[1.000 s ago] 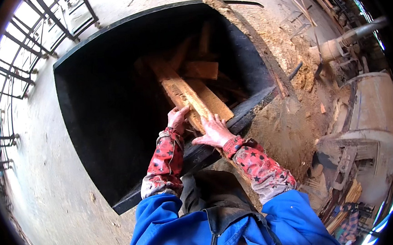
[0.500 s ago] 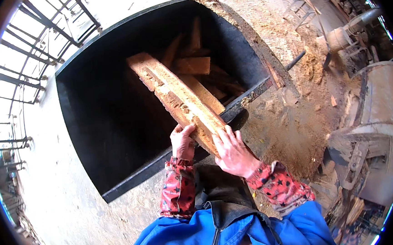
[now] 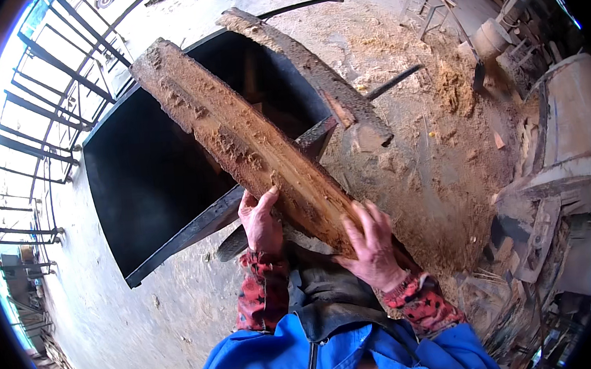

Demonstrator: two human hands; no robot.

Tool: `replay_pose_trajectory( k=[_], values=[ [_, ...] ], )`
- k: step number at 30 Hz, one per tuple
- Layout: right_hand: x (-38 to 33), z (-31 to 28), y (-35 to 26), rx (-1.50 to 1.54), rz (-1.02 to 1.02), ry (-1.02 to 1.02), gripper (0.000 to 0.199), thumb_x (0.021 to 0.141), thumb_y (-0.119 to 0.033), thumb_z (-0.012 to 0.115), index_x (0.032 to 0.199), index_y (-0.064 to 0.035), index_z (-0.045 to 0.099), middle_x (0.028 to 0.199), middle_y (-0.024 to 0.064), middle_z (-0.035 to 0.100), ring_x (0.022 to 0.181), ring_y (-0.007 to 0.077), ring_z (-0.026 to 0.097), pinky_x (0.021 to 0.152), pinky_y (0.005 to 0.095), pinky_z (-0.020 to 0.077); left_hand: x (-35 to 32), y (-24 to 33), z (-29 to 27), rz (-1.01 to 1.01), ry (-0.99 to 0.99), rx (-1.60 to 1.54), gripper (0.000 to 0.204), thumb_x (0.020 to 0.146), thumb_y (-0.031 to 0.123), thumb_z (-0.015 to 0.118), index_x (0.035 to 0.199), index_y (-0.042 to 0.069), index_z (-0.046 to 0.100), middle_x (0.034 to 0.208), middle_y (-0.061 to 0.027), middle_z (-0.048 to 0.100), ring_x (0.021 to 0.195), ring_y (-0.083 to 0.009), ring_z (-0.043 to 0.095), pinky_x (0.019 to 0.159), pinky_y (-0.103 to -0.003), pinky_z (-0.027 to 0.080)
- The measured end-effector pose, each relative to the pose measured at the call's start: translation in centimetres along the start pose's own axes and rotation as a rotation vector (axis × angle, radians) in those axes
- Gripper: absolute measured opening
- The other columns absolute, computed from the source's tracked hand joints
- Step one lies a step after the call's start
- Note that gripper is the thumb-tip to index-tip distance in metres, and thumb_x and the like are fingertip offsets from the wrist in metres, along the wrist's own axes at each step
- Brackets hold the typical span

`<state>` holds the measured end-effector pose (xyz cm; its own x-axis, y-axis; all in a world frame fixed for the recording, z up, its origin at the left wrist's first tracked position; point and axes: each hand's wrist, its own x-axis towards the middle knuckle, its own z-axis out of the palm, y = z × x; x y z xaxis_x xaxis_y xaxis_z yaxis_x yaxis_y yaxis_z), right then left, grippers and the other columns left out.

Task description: The person picks up pieces of wood from a pile of sawdust and places them into a wheelbarrow. They handle the wood by hand, lifting and arranging the pieces inside the container.

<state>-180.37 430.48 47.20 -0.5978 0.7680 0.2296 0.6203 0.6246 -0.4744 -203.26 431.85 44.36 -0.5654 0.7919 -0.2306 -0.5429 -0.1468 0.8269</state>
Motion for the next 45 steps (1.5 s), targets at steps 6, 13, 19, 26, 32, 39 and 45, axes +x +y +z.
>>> replay_pose_trajectory(
  k=[6,13,19,26,32,39,45],
  values=[
    [-7.3,-2.0,5.3,-0.093,0.261,-0.007,0.088,0.058,-0.015,0.081,0.136,-0.0045,0.041,0.137,0.0193,0.035,0.126,0.0398,0.034,0.102,0.0553,0.0288,0.3,-3.5,4.2,-0.203,-0.023,-0.040,0.027,0.080,-0.001,0.064,0.107,0.001,0.061,0.100,-0.0060,0.066,0.087,-0.0168,0.064,0.080,-0.030,0.051],
    [-5.7,-1.7,9.1,-0.006,0.505,0.029,0.087,0.062,0.000,0.073,0.140,-0.0025,0.035,0.136,0.0233,0.037,0.122,0.0424,0.040,0.102,0.0483,0.0337,7.1,-9.2,10.9,-0.275,-0.209,0.019,0.025,0.078,-0.002,0.067,0.103,0.000,0.063,0.093,-0.0030,0.067,0.080,-0.0115,0.062,0.076,-0.026,0.049],
    [-2.5,-1.8,13.6,0.090,0.548,0.089,0.077,0.069,0.003,0.065,0.140,0.0002,0.035,0.135,0.0259,0.038,0.122,0.0436,0.042,0.102,0.0457,0.0367,13.2,-11.9,17.6,-0.359,-0.260,0.117,0.022,0.075,-0.002,0.066,0.097,-0.001,0.064,0.088,-0.0042,0.067,0.075,-0.0133,0.063,0.070,-0.026,0.051],
    [4.1,-1.5,23.9,0.223,0.480,0.133,0.061,0.078,-0.002,0.061,0.135,0.0037,0.040,0.127,0.0278,0.046,0.116,0.0439,0.048,0.099,0.0431,0.0411,22.3,-16.4,25.2,-0.257,-0.223,0.366,0.021,0.071,0.004,0.066,0.090,-0.005,0.064,0.073,-0.0037,0.064,0.059,-0.0107,0.058,0.054,-0.025,0.045],
    [16.5,0.0,37.7,0.679,0.435,-0.029,0.047,0.086,-0.011,0.060,0.129,0.0043,0.048,0.116,0.0167,0.060,0.104,0.0275,0.060,0.083,0.0333,0.0499,32.6,-17.3,30.8,-0.084,-0.104,0.202,0.060,0.077,0.007,0.072,0.126,-0.015,0.043,0.098,-0.0194,0.065,0.078,-0.0211,0.066,0.065,-0.032,0.057],
    [31.7,2.6,52.6,1.244,0.713,-0.241,0.025,0.088,-0.014,0.059,0.106,0.0030,0.060,0.092,0.0098,0.067,0.071,0.0184,0.067,0.053,0.0291,0.0536,31.8,-14.8,24.9,0.282,0.173,0.460,0.044,0.087,0.010,0.065,0.124,-0.007,0.048,0.113,-0.0181,0.064,0.100,-0.0207,0.062,0.087,-0.030,0.049],
    [31.7,5.1,65.7,1.220,0.699,-0.289,0.026,0.088,-0.014,0.063,0.110,0.0002,0.062,0.094,0.0054,0.068,0.077,0.0158,0.065,0.071,0.0287,0.0526,24.2,-18.0,13.9,0.105,0.575,1.082,0.047,0.085,0.018,0.068,0.123,-0.005,0.051,0.114,-0.0182,0.064,0.105,-0.0224,0.061,0.092,-0.032,0.047]
  ],
)
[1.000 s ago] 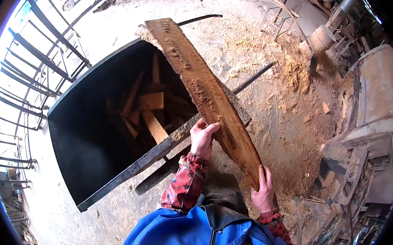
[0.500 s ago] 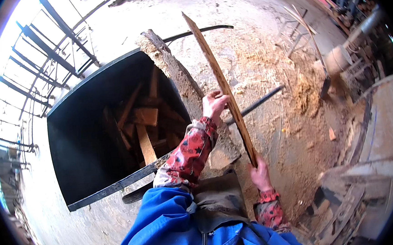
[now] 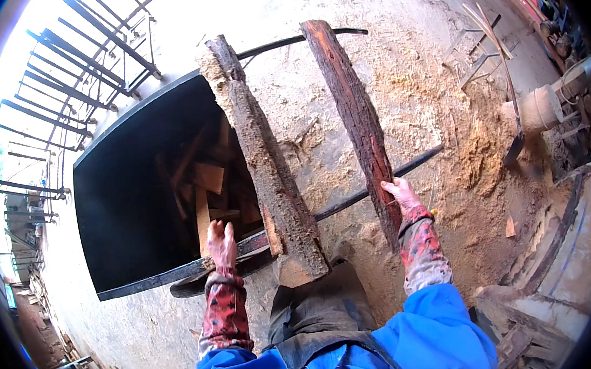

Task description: The person picks up pieces of wood from a pile of sawdust and places them into a wheelbarrow. They handle the wood by hand, lifting and arranging the pieces inside the container.

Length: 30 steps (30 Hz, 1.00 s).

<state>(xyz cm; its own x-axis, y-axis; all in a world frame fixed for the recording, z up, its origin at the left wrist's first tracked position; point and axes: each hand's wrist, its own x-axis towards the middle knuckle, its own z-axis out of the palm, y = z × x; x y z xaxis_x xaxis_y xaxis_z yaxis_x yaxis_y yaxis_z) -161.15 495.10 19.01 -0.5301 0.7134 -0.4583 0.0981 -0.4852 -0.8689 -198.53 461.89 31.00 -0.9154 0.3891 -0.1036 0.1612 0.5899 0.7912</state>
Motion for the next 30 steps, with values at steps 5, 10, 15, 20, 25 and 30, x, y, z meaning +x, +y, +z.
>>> replay_pose_trajectory(
  k=[5,10,15,20,25,30],
  values=[
    [2.1,-4.8,0.0,-0.077,0.002,0.229,0.023,0.083,-0.019,0.072,0.096,-0.0008,0.068,0.084,0.0003,0.067,0.072,0.0086,0.060,0.066,0.0255,0.0484,-1.9,-8.3,2.0,0.201,0.086,0.232,0.045,0.083,0.025,0.070,0.117,0.000,0.055,0.106,-0.0155,0.066,0.102,-0.0299,0.060,0.090,-0.038,0.046],
    [5.4,-4.2,-2.0,-0.142,0.042,0.248,0.014,0.083,-0.019,0.073,0.083,-0.0069,0.065,0.078,0.0005,0.066,0.063,0.0090,0.058,0.055,0.0236,0.0453,-2.3,-6.1,3.6,0.321,0.104,0.578,0.041,0.079,0.035,0.070,0.107,0.005,0.062,0.096,-0.0077,0.067,0.092,-0.0293,0.056,0.088,-0.042,0.038],
    [7.6,-8.2,0.7,-0.826,-0.211,0.321,0.049,0.078,-0.023,0.072,0.114,0.0075,0.060,0.105,0.0188,0.065,0.097,0.0257,0.062,0.091,0.0342,0.0465,-1.6,-5.0,3.7,0.340,0.094,0.585,0.044,0.078,0.036,0.070,0.108,0.005,0.061,0.091,-0.0042,0.067,0.093,-0.0252,0.056,0.090,-0.041,0.034],
    [4.1,-4.3,2.6,-0.861,-0.199,0.384,0.051,0.081,-0.029,0.072,0.118,0.0037,0.060,0.119,0.0190,0.058,0.114,0.0297,0.053,0.101,0.0358,0.0396,-2.5,-4.2,2.4,0.309,0.121,0.598,0.044,0.077,0.037,0.069,0.106,0.004,0.062,0.086,-0.0062,0.066,0.092,-0.0252,0.055,0.088,-0.040,0.034],
    [1.6,1.0,2.0,-0.892,-0.150,0.402,0.051,0.083,-0.029,0.070,0.120,0.0050,0.058,0.121,0.0193,0.056,0.114,0.0287,0.053,0.100,0.0356,0.0394,-2.1,-4.3,2.4,0.288,0.090,0.587,0.043,0.076,0.036,0.070,0.103,0.003,0.063,0.082,-0.0053,0.066,0.089,-0.0247,0.055,0.090,-0.040,0.034],
    [-1.8,3.9,0.7,-0.744,-0.144,0.431,0.046,0.086,-0.025,0.068,0.119,0.0060,0.058,0.122,0.0170,0.057,0.113,0.0229,0.054,0.098,0.0328,0.0409,3.2,-4.8,-1.0,0.155,-0.410,0.319,0.055,0.074,0.041,0.070,0.108,-0.001,0.062,0.095,-0.0183,0.067,0.095,-0.0351,0.062,0.086,-0.040,0.048]
  ],
)
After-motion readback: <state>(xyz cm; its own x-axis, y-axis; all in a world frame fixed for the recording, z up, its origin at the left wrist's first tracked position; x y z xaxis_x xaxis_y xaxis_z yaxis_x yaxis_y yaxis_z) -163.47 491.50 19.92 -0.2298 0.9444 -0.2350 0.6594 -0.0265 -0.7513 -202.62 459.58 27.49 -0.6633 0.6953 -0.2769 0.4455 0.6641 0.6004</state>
